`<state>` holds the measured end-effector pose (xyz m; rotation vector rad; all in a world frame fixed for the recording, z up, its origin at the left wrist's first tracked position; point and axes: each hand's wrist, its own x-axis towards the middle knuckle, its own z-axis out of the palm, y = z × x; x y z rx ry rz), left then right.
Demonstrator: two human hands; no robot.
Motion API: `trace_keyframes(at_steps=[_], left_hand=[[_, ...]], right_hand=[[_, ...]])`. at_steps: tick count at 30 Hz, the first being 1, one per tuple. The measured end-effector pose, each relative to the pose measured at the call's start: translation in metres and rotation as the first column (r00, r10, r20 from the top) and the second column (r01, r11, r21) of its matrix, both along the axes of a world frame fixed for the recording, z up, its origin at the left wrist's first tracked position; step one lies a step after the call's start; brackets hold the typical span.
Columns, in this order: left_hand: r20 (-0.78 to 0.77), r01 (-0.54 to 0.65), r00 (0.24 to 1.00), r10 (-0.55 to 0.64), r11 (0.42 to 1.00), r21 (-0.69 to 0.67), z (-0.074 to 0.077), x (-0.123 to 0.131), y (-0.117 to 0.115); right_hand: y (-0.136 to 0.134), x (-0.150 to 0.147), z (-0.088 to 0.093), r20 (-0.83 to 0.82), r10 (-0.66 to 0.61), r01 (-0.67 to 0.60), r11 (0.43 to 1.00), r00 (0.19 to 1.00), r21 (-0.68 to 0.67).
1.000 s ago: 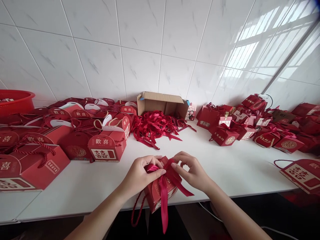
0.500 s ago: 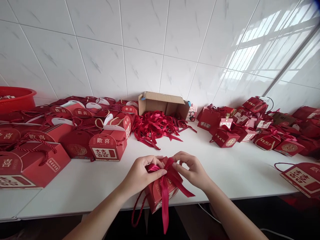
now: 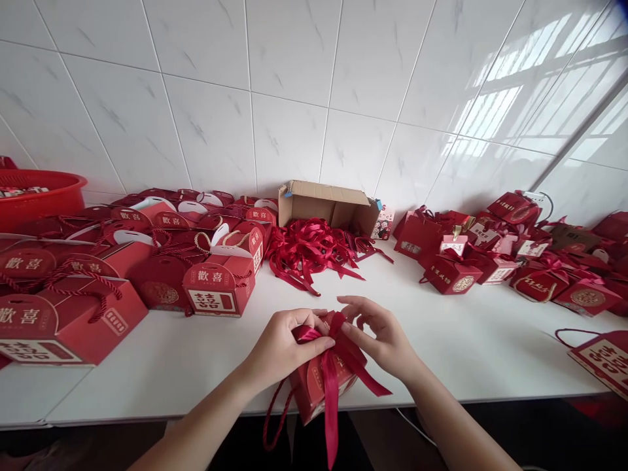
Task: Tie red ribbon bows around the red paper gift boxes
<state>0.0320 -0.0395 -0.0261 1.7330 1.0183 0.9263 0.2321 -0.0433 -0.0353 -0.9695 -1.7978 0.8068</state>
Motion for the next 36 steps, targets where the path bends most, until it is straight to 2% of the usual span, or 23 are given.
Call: trace_keyframes(at_steps=[6, 11, 19, 29, 36], left_hand=[[-0.053, 0.020, 0.998, -0.019, 0.999, 0.033, 0.002, -0.003, 0.000], [-0.038, 0.104, 0.994, -0.102, 0.994, 0.043, 0.007, -0.009, 0.005], [-0.018, 0.145, 0.989, -0.145, 0.989, 0.018, 0.008, -0.012, 0.003], [-0.026, 0.180, 0.983, -0.180, 0.983, -0.025, 0.008, -0.009, 0.001], [-0.015, 0.195, 0.980, -0.197, 0.978, -0.072, 0.013, -0.008, 0.002]], right_hand=[[-0.002, -0.003, 0.000, -0.031, -0.013, 0.014, 0.999, 0.999, 0.038], [-0.003, -0.005, -0.001, -0.036, -0.005, 0.009, 0.995, 0.999, 0.097], [-0.006, -0.013, -0.004, -0.132, -0.014, 0.011, 1.000, 0.991, -0.029], [-0.006, -0.019, -0.008, -0.178, -0.068, 0.061, 0.997, 0.982, -0.043], [-0.005, -0.019, -0.009, -0.043, -0.070, 0.075, 0.987, 0.997, 0.140]])
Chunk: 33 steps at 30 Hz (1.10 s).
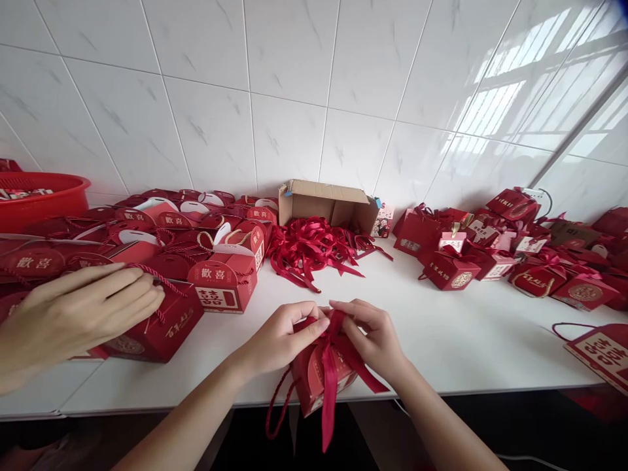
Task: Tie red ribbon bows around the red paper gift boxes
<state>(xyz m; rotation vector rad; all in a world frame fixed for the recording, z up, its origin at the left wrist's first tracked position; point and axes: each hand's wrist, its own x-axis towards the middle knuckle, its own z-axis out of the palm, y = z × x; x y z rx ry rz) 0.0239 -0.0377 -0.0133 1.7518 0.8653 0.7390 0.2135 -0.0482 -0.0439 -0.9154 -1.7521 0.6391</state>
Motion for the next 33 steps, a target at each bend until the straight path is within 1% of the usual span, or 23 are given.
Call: trace_keyframes(at_steps=[2, 4, 8, 12, 16, 20, 24, 29, 31, 33], left_hand=[[-0.002, -0.002, 1.000, 0.002, 1.000, -0.003, -0.001, 0.000, 0.000], [-0.013, 0.001, 1.000, -0.001, 1.000, 0.007, -0.002, 0.001, -0.001], [-0.039, -0.034, 0.999, 0.037, 0.997, 0.070, -0.002, 0.003, -0.004], [-0.032, -0.110, 0.993, 0.114, 0.986, 0.128, -0.001, 0.006, -0.006], [0.002, -0.166, 0.986, 0.167, 0.976, 0.142, -0.003, 0.008, -0.005], [0.025, -0.163, 0.987, 0.161, 0.976, 0.146, -0.006, 0.007, -0.004], [0.017, -0.184, 0.983, 0.183, 0.974, 0.131, -0.007, 0.006, -0.002], [0.031, -0.188, 0.982, 0.186, 0.975, 0.122, -0.008, 0.005, 0.000], [0.043, -0.178, 0.984, 0.174, 0.978, 0.107, -0.008, 0.004, -0.001], [0.048, -0.162, 0.986, 0.158, 0.982, 0.094, -0.007, 0.003, -0.003]], right_hand=[[-0.001, -0.001, 0.001, 0.020, -0.006, 0.006, 1.000, 1.000, -0.008], [-0.002, -0.002, 0.003, 0.018, -0.030, 0.031, 0.999, 0.999, -0.044], [-0.004, -0.004, 0.006, 0.007, -0.062, 0.063, 0.994, 0.998, -0.093], [-0.007, -0.004, 0.005, 0.001, -0.070, 0.070, 0.996, 0.998, -0.055], [-0.009, -0.004, 0.000, -0.001, -0.071, 0.071, 0.997, 0.997, -0.017], [-0.009, -0.006, -0.003, 0.018, -0.110, 0.109, 0.993, 0.994, 0.033], [-0.010, -0.009, -0.002, 0.055, -0.097, 0.093, 0.993, 0.994, 0.076], [-0.008, -0.014, 0.002, 0.051, -0.138, 0.136, 0.990, 0.989, 0.040], [-0.006, -0.015, 0.003, 0.057, -0.170, 0.169, 0.985, 0.984, 0.027], [-0.006, -0.016, 0.004, 0.057, -0.173, 0.173, 0.985, 0.983, -0.005]])
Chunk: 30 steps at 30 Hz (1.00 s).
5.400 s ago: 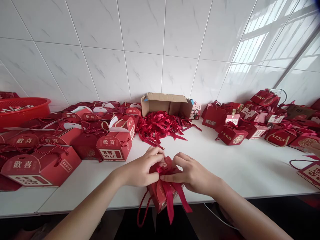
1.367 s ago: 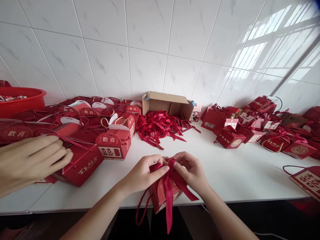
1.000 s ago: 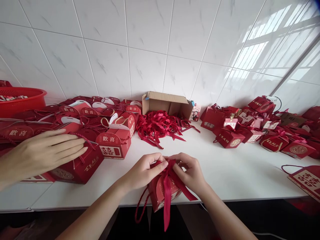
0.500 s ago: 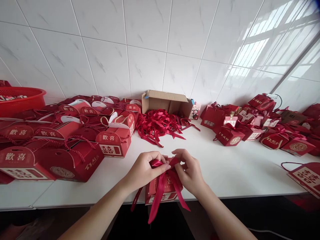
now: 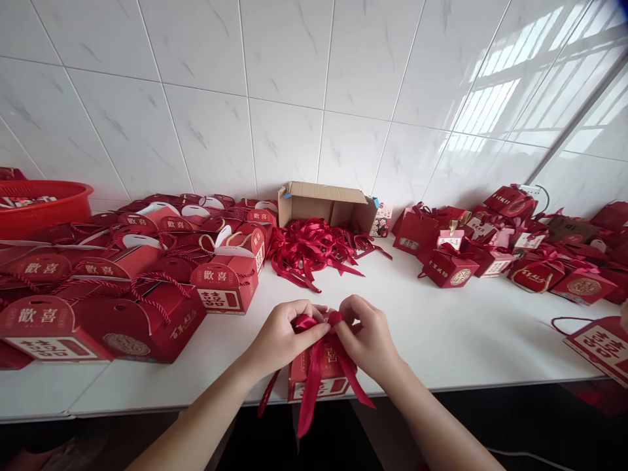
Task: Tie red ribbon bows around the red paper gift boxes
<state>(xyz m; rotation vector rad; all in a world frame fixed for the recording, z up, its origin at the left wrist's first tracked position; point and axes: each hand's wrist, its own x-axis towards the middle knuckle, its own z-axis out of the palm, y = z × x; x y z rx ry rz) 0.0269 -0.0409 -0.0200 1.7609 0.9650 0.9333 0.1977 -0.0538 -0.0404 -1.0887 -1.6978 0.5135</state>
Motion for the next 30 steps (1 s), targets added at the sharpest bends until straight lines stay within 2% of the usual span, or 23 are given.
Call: trace_keyframes(at_steps=[4, 7, 9, 12, 16, 23, 30], left_hand=[[-0.006, -0.012, 1.000, 0.012, 1.000, -0.014, 0.000, 0.000, -0.002], [0.000, -0.016, 1.000, 0.016, 0.999, -0.030, 0.000, 0.001, -0.002], [0.002, -0.006, 1.000, 0.006, 0.999, -0.034, 0.000, 0.001, -0.001], [0.002, 0.006, 1.000, -0.005, 1.000, -0.023, -0.001, 0.001, -0.001], [0.017, 0.003, 1.000, -0.002, 1.000, -0.013, -0.001, 0.001, -0.002], [0.080, 0.006, 0.997, -0.002, 0.999, -0.051, -0.003, 0.001, -0.003], [0.087, 0.007, 0.996, -0.001, 0.998, -0.066, -0.006, -0.001, -0.002]], right_hand=[[0.002, 0.002, -0.003, 0.025, 0.022, -0.022, 1.000, 0.999, 0.010], [0.004, 0.006, -0.002, 0.172, -0.028, 0.000, 0.987, 0.985, 0.161], [0.004, 0.009, 0.001, 0.281, -0.034, -0.042, 0.965, 0.959, 0.260], [0.005, 0.012, 0.005, 0.354, 0.027, -0.134, 0.950, 0.935, 0.282], [0.004, 0.011, 0.000, 0.232, 0.027, -0.078, 0.974, 0.972, 0.213], [0.002, 0.005, -0.017, 0.009, -0.096, 0.093, 0.979, 0.995, 0.180], [0.002, 0.011, -0.019, 0.021, -0.065, 0.061, 0.985, 0.998, 0.162]])
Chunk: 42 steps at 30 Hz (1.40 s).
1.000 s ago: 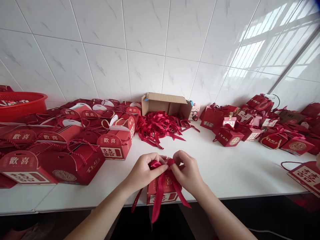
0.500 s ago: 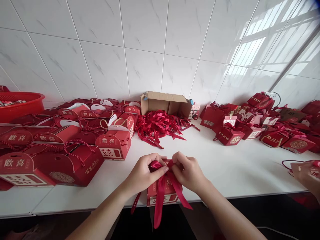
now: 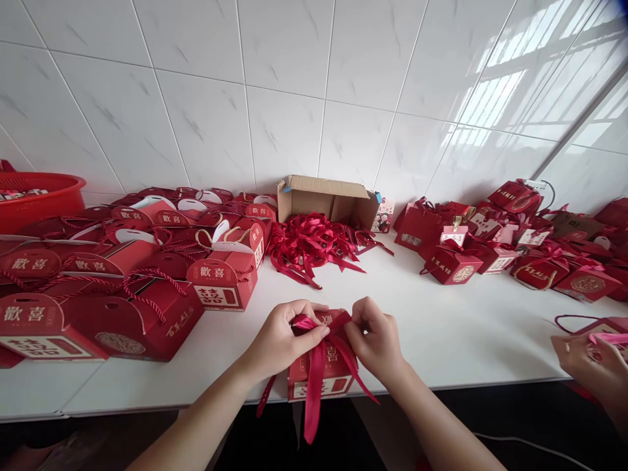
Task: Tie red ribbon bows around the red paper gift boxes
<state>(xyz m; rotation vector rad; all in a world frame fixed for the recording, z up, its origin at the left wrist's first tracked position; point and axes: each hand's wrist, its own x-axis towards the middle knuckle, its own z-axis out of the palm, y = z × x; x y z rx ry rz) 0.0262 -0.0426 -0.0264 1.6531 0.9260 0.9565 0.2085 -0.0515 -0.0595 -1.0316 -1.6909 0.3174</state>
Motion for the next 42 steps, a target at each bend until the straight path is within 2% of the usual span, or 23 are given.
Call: trace_keyframes(at_steps=[7, 13, 17, 20, 23, 27, 30, 33, 36, 39, 41, 42], left_hand=[[-0.008, 0.032, 0.999, -0.032, 0.999, -0.015, 0.000, -0.001, 0.003], [-0.039, 0.046, 0.998, -0.045, 0.999, 0.014, 0.000, -0.006, 0.007], [-0.054, 0.119, 0.992, -0.117, 0.992, 0.037, 0.001, -0.012, 0.008], [-0.014, 0.094, 0.996, -0.094, 0.994, 0.046, 0.000, -0.015, 0.009], [0.037, 0.057, 0.998, -0.058, 0.998, 0.004, -0.003, -0.017, 0.009], [0.124, 0.076, 0.990, -0.065, 0.993, -0.086, -0.006, -0.017, 0.008], [0.141, 0.100, 0.986, -0.086, 0.990, -0.100, -0.008, -0.015, 0.007], [0.130, 0.095, 0.988, -0.080, 0.989, -0.112, -0.011, -0.012, 0.005], [0.117, 0.010, 0.993, 0.001, 0.996, -0.085, -0.018, -0.008, 0.002], [0.202, -0.100, 0.973, 0.111, 0.993, -0.061, -0.030, -0.005, -0.003], [0.235, -0.160, 0.955, 0.183, 0.980, -0.116, -0.039, -0.006, -0.007], [0.233, -0.184, 0.948, 0.218, 0.970, -0.156, -0.044, -0.007, -0.008]], right_hand=[[-0.001, 0.006, -0.003, 0.071, 0.011, -0.014, 0.999, 0.997, 0.036], [0.000, 0.008, -0.004, 0.073, -0.028, 0.023, 0.997, 0.997, 0.068], [-0.001, 0.009, -0.005, -0.013, 0.010, -0.011, 0.999, 1.000, -0.049], [-0.003, 0.008, -0.002, -0.085, 0.059, -0.071, 0.986, 0.995, -0.149], [-0.004, 0.005, 0.001, -0.129, 0.080, -0.102, 0.979, 0.988, -0.175], [-0.006, 0.007, 0.004, -0.158, 0.144, -0.175, 0.964, 0.977, -0.202], [-0.006, 0.017, 0.007, -0.119, 0.268, -0.289, 0.929, 0.956, -0.231], [-0.001, 0.033, 0.008, -0.103, 0.421, -0.432, 0.857, 0.901, -0.282], [0.007, 0.052, 0.002, -0.112, 0.532, -0.537, 0.780, 0.840, -0.322], [0.006, 0.060, -0.011, -0.046, 0.614, -0.583, 0.720, 0.788, -0.376], [-0.002, 0.055, -0.020, -0.003, 0.653, -0.592, 0.685, 0.757, -0.424], [-0.008, 0.051, -0.024, 0.006, 0.647, -0.579, 0.687, 0.763, -0.439]])
